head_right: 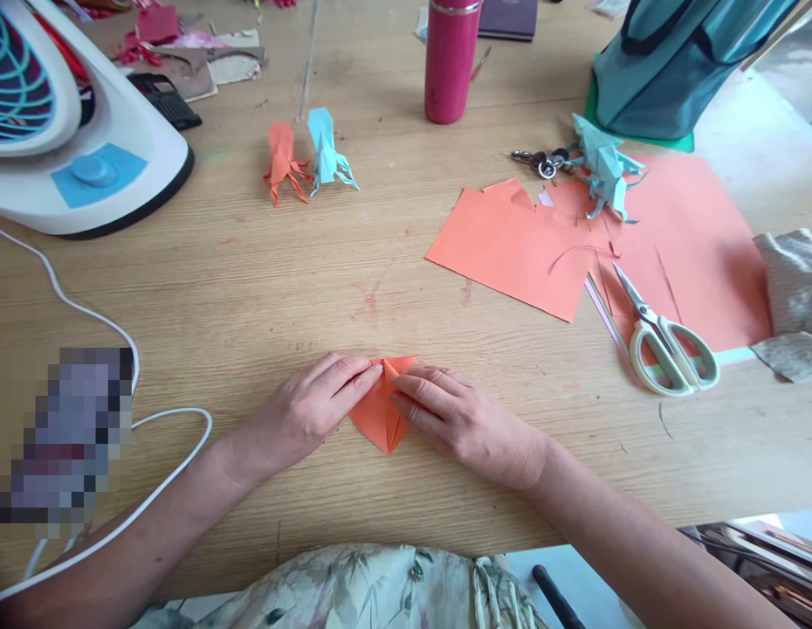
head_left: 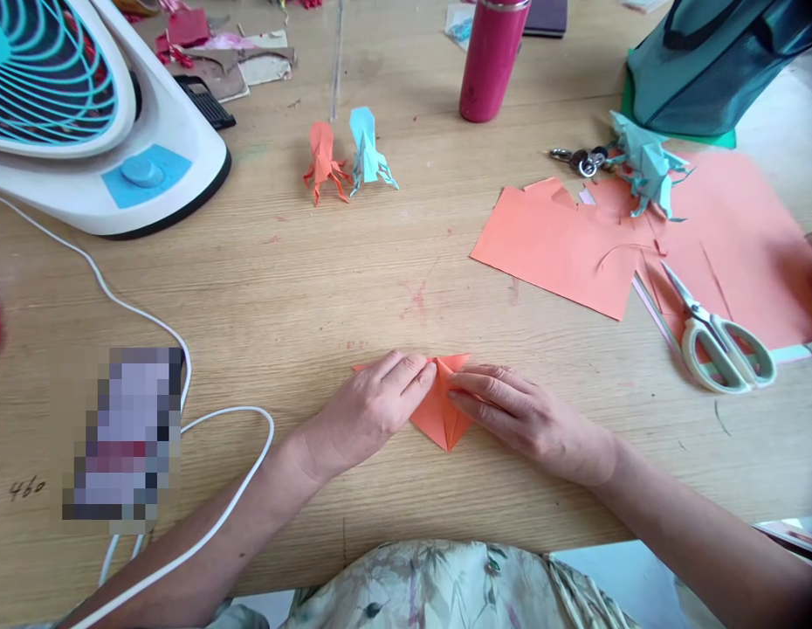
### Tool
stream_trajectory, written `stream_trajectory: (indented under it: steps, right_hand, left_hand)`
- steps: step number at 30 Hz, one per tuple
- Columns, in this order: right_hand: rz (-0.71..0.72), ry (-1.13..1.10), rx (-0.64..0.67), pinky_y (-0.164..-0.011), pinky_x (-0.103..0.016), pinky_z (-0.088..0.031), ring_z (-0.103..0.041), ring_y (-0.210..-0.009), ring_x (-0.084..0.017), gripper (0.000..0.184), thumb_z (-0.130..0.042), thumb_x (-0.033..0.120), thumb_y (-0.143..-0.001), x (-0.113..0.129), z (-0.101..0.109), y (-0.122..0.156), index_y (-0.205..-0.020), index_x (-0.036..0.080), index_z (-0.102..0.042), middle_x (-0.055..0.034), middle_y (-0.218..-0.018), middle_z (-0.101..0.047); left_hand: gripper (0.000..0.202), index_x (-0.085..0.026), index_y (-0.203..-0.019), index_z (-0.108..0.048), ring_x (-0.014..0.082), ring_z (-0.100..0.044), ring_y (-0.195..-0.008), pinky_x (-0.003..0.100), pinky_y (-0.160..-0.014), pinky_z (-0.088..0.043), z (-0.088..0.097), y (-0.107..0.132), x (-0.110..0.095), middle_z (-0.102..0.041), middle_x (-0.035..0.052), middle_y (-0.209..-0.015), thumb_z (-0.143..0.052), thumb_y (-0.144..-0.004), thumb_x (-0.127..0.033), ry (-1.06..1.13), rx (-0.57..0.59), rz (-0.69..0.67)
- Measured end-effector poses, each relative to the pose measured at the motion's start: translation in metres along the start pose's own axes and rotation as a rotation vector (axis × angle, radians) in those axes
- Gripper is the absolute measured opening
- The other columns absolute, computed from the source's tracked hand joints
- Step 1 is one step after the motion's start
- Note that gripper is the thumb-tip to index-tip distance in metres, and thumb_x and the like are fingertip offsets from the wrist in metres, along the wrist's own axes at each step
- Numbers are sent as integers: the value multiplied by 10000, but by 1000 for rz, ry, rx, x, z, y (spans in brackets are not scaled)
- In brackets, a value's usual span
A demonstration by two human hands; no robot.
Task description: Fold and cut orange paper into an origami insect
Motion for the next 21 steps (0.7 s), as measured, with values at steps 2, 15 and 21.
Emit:
stream_trajectory:
  steps: [2,15,21]
  right_hand:
    - [-1,6,3,-996,-451,-552,-562,-1250,-308,326,-382,75,-1019,0,0,0,-1223,18,-630,-232,-1259,-628]
    - [9,-1,-1,-949,-465,-581,-591,-1210,-303,350,-360,82,-1025,1,2,-1,-1255,26,-618,-231,-1239,-652]
    - [9,-12,-2,-974,-458,-572,-580,-1240,-303,340,-376,80,-1022,0,1,0,-1256,35,-618,-223,-1249,-650]
  left_hand:
    - [326,-55,-1279,-564,221,-628,-1029,349,-896,-582,1,0,0,-672,127,-1152,-479,-965,-45,-6,2,2]
    - [368,-62,-1334,-546,212,-652,-1013,343,-896,-578,0,1,-2,-702,122,-1170,-495,-969,-60,-26,0,-20]
    - [378,-55,-1338,-539,221,-645,-1047,349,-911,-572,-2,1,-3,-693,125,-1190,-514,-961,-65,-28,14,-21]
Point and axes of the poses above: each hand's wrist, its own y-axis away from the middle knuckle, its own z-axis out of the back of the hand, x = y × z, the point moved 10 cm from there along -y, towards the middle knuckle
